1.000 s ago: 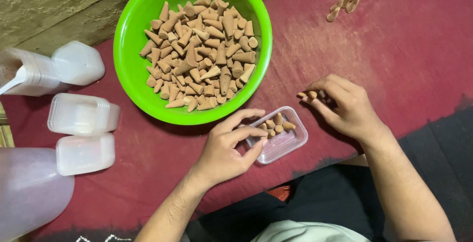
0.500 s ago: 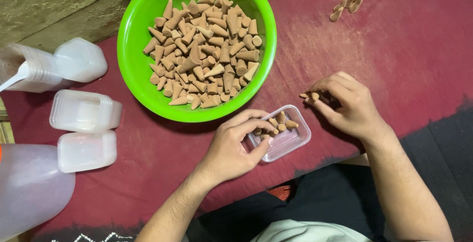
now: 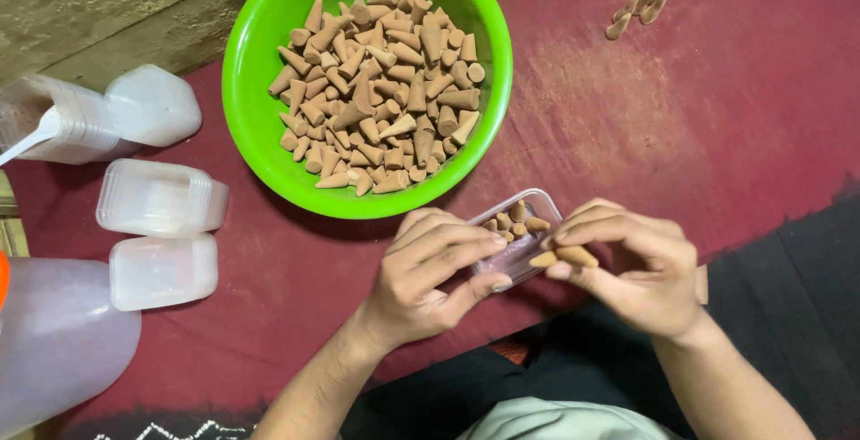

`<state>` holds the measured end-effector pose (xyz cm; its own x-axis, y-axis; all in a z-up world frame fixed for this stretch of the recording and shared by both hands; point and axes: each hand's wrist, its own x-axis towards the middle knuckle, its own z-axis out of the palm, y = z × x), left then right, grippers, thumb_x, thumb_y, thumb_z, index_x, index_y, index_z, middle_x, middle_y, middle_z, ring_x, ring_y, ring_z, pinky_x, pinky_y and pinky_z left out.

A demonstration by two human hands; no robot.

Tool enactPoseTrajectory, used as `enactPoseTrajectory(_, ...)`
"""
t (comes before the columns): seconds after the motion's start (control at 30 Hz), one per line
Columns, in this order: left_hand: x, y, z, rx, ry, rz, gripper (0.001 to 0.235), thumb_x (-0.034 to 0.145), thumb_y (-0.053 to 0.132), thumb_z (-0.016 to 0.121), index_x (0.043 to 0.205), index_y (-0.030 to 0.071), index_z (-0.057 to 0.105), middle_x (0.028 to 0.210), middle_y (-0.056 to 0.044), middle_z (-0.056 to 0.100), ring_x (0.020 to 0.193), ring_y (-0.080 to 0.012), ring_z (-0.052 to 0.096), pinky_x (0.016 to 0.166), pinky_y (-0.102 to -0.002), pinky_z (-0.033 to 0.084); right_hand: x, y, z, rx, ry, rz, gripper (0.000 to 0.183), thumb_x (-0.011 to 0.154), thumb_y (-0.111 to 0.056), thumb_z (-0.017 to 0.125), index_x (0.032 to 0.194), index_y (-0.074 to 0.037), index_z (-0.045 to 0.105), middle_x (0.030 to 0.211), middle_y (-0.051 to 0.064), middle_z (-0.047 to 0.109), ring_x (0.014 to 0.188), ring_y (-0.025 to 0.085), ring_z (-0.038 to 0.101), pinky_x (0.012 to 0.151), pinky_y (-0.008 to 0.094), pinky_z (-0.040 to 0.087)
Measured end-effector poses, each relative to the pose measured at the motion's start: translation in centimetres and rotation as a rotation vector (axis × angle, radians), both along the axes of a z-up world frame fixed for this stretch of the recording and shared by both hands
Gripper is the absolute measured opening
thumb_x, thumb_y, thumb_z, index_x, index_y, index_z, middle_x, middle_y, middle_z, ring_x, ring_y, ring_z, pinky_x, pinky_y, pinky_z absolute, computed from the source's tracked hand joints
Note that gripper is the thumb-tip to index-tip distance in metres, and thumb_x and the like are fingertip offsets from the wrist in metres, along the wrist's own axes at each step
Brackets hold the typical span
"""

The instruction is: The person is manually sorting and packing incense cones from a large green bowl into smaller plastic containers.

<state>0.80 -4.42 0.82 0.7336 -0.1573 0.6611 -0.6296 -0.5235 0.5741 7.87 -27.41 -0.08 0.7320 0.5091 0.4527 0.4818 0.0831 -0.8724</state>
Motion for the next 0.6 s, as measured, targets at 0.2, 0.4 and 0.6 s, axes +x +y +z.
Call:
enactPoseTrajectory(0.2, -0.8, 0.4, -0.3, -0.167, 0.047, -0.118, 0.011, 0.094, 0.005, 0.077, 0.105, 0.004, 0.072, 0.100, -0.007, 0.077, 0.085, -0.0221, 0.076, 0.079, -0.032, 0.061, -1.5, 2.5, -0.4, -0.025, -0.029, 0.030, 0.024, 0.081, -0.007, 0.081, 0.098, 0.005, 0.070, 0.094, 0.015, 0.076, 0.087, 0.026, 0.077, 0.089, 0.035, 0.063)
enactPoseTrajectory(0.4, -0.9, 0.7, 0.6, -0.096, -0.013, -0.105, 0.010, 0.093, -0.002, 0.076, 0.102, -0.001, 0.072, 0.096, -0.012, 0.074, 0.084, -0.0245, 0.073, 0.075, -0.036, 0.060, -1.1, 1.1, -0.3, -0.183, -0.053, -0.152, 0.021, 0.092, -0.010, 0.071, 0.110, 0.001, 0.073, 0.102, 0.013, 0.061, 0.095, 0.020, 0.061, 0.083, 0.026, 0.053)
enactPoseTrajectory(0.6, -0.7, 0.6, 0.4, 0.109, -0.058, -0.045, 0.013, 0.092, -0.005, 0.070, 0.102, 0.001, 0.073, 0.095, -0.009, 0.071, 0.082, -0.0247, 0.067, 0.074, -0.035, 0.053, -1.1, -0.1, -0.3, -0.333, -0.220, -0.211, 0.021, 0.090, -0.001, 0.074, 0.107, 0.008, 0.065, 0.099, 0.018, 0.072, 0.089, 0.026, 0.071, 0.082, 0.031, 0.058)
